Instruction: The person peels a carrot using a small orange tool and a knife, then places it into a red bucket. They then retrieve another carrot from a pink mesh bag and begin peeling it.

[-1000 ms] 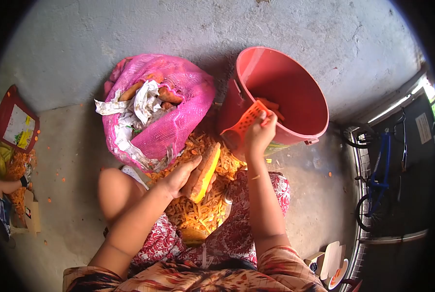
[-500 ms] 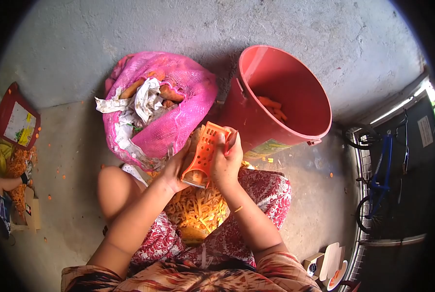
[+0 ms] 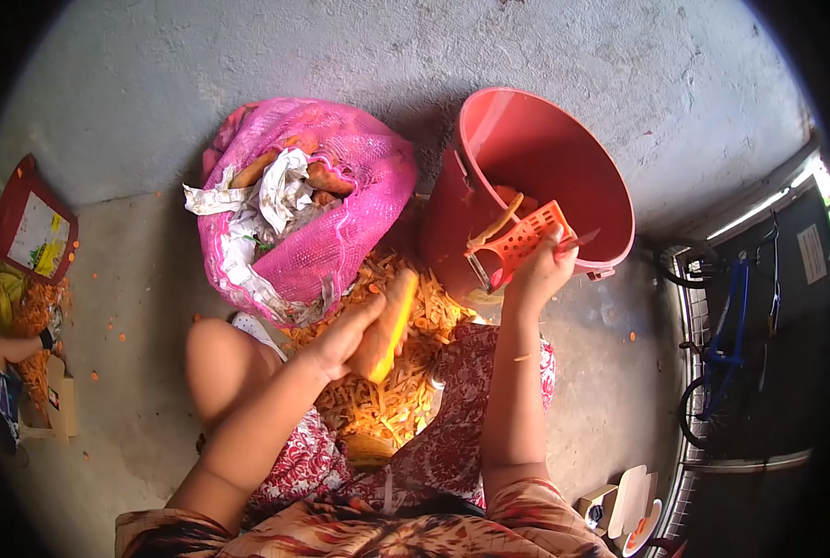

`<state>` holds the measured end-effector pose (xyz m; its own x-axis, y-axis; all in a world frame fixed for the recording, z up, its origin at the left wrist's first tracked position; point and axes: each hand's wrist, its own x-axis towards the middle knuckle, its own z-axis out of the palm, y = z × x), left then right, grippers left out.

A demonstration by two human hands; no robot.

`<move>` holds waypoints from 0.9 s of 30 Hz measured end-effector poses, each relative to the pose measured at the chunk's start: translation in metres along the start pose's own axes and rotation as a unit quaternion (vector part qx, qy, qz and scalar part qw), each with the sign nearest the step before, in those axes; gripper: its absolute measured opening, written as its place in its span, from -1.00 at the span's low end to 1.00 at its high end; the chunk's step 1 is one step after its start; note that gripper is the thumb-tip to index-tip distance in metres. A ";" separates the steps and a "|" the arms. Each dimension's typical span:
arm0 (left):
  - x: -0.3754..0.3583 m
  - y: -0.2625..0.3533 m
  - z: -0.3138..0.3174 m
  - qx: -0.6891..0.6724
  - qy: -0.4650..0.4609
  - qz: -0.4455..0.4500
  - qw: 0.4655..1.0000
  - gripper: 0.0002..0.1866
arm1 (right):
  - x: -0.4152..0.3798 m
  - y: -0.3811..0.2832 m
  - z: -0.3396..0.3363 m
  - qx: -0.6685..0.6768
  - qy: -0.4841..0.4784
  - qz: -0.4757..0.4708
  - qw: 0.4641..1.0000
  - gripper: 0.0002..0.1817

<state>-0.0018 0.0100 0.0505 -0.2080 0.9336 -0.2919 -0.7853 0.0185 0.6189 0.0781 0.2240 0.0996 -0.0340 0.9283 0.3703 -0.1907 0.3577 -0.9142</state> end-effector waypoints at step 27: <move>0.004 -0.010 0.005 -0.035 -0.049 -0.051 0.997 -0.61 | -0.037 0.015 0.018 -0.120 -0.104 -0.027 0.987 -0.87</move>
<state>0.0078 0.0155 0.0472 -0.0695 0.9585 -0.2764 -0.8390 0.0937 0.5359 0.0592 0.1933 0.0747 -0.2349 0.8756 0.4220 0.0400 0.4425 -0.8959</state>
